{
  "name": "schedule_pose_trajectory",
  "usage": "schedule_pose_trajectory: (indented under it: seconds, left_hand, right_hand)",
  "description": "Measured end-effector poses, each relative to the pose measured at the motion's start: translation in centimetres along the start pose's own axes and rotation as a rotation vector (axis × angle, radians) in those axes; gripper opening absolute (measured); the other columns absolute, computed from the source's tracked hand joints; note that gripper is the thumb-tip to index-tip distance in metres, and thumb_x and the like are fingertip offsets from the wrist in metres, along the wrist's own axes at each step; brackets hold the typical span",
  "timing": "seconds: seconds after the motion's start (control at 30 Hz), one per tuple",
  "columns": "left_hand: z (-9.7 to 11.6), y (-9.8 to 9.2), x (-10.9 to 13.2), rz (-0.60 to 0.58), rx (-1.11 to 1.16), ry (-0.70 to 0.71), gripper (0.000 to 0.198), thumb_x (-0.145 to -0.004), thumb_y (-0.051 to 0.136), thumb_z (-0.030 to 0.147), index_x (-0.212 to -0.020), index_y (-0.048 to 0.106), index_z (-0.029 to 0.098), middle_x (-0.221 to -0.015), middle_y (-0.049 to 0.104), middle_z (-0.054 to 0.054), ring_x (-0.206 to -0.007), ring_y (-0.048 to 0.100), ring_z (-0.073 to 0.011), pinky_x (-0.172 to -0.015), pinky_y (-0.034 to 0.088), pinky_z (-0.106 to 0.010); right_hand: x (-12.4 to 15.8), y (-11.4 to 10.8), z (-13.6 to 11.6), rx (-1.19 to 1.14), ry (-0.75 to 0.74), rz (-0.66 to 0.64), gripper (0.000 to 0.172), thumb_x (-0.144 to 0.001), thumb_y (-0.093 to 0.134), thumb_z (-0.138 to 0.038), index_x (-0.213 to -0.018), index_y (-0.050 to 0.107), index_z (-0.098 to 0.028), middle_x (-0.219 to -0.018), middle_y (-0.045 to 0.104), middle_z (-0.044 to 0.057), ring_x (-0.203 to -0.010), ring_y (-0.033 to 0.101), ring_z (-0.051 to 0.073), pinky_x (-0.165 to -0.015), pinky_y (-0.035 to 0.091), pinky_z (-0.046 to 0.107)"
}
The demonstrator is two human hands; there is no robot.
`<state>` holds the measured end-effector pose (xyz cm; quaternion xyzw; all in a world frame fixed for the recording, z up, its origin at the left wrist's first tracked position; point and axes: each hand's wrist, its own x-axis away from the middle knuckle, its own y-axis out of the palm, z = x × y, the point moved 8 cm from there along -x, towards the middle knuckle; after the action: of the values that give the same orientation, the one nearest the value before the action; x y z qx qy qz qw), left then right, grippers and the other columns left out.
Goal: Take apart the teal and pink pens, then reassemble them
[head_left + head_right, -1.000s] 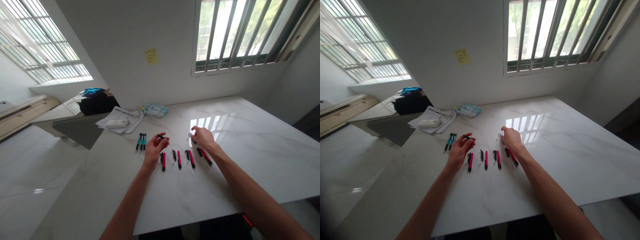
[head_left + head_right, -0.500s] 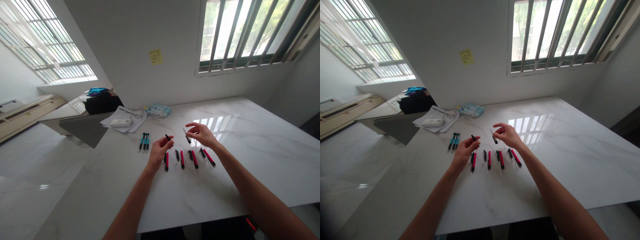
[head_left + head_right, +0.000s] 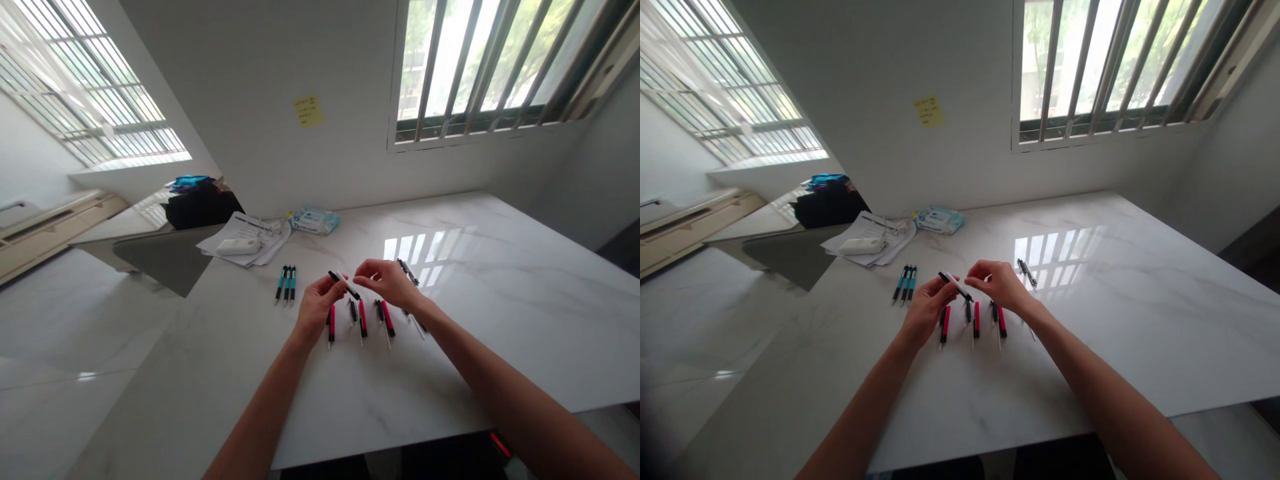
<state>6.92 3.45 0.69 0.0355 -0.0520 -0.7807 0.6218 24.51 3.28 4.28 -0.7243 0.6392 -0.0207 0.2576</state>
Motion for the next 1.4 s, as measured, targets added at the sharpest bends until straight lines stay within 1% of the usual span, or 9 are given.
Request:
schedule_pose_trajectory:
  seconds: [0.1,0.17,0.3,0.4,0.63,0.8,1.0,1.17,1.4]
  left_hand:
    - [0.2,-0.4,-0.1,0.033,0.003,0.002,0.044,-0.074,0.086,0.050,-0.105,0.081,0.019,-0.106,0.078,-0.009,-0.092,0.069,-0.0188,-0.084,0.052,-0.028]
    - [0.3,-0.6,-0.1,0.035,0.009,-0.005,0.047,-0.074,0.086,0.051,-0.108,0.080,0.019,-0.105,0.078,-0.010,-0.091,0.070,-0.0192,-0.084,0.052,-0.029]
    - [0.4,-0.8,-0.1,0.028,0.017,-0.008,0.051,-0.074,0.086,0.050,-0.113,0.079,0.017,-0.097,0.078,-0.009,-0.085,0.069,-0.0172,-0.083,0.053,-0.029]
    - [0.6,-0.7,-0.1,0.031,-0.003,0.000,0.051,-0.074,0.086,0.049,-0.112,0.080,0.017,-0.092,0.078,-0.008,-0.079,0.067,-0.0157,-0.079,0.053,-0.028]
    - [1.0,-0.4,-0.2,0.035,-0.155,0.077,0.042,-0.074,0.086,0.045,-0.105,0.082,0.016,-0.089,0.079,-0.006,-0.076,0.068,-0.0166,-0.076,0.054,-0.028]
    - [0.8,-0.3,-0.3,-0.014,-0.295,0.148,0.037,-0.082,0.079,0.045,-0.108,0.082,0.018,-0.098,0.081,-0.006,-0.083,0.071,-0.0194,-0.078,0.054,-0.028]
    - [1.0,-0.3,-0.1,-0.015,-0.427,0.207,0.033,-0.084,0.076,0.044,-0.104,0.081,0.019,-0.100,0.080,-0.006,-0.085,0.073,-0.0205,-0.078,0.055,-0.028]
    - [1.4,0.2,0.0,-0.038,-0.500,0.231,0.027,-0.086,0.073,0.040,-0.102,0.081,0.019,-0.097,0.079,-0.006,-0.084,0.072,-0.0196,-0.077,0.054,-0.027]
    - [1.6,0.2,0.0,-0.040,-0.495,0.234,0.027,-0.085,0.074,0.039,-0.102,0.081,0.019,-0.097,0.079,-0.005,-0.085,0.072,-0.0197,-0.077,0.054,-0.027]
  right_hand:
    - [-0.2,-3.1,1.6,0.377,0.054,0.135,0.010,-0.091,0.071,-0.030,-0.096,0.077,-0.023,-0.088,0.077,0.002,-0.080,0.069,0.019,-0.077,0.052,0.031]
    - [-0.3,-4.2,3.0,0.516,0.114,0.110,0.014,-0.089,0.074,-0.030,-0.101,0.078,-0.023,-0.093,0.078,0.003,-0.084,0.070,0.021,-0.077,0.051,0.031]
    - [-0.4,-4.3,5.5,0.649,0.173,-0.004,0.026,-0.086,0.078,-0.033,-0.109,0.079,-0.021,-0.100,0.079,0.006,-0.092,0.071,0.025,-0.078,0.051,0.032]
    - [-0.6,-3.5,6.5,0.679,0.191,-0.010,0.020,-0.088,0.076,-0.028,-0.105,0.081,-0.021,-0.096,0.080,0.007,-0.094,0.071,0.026,-0.081,0.052,0.032]
    - [-0.7,-2.0,4.6,0.355,0.092,0.125,0.013,-0.090,0.069,-0.025,-0.096,0.080,-0.023,-0.091,0.080,0.004,-0.083,0.073,0.020,-0.081,0.056,0.031]
    - [-0.4,-0.5,2.6,-0.047,0.073,0.057,0.017,-0.089,0.069,-0.031,-0.099,0.078,-0.022,-0.093,0.080,0.004,-0.085,0.075,0.019,-0.080,0.058,0.029]
    - [-0.4,-0.4,0.9,0.015,0.010,0.043,0.031,-0.097,0.054,-0.034,-0.113,0.078,-0.024,-0.100,0.077,0.005,-0.081,0.068,0.017,-0.073,0.052,0.029]
    - [-0.3,-0.5,1.0,-0.004,-0.008,0.068,0.035,-0.100,0.047,-0.034,-0.125,0.068,-0.022,-0.083,0.070,0.001,-0.073,0.063,0.015,-0.071,0.051,0.029]
    - [-0.4,-0.1,1.2,-0.126,0.033,0.011,0.022,-0.089,0.069,-0.040,-0.097,0.074,-0.020,-0.092,0.077,0.005,-0.082,0.070,0.018,-0.080,0.057,0.031]
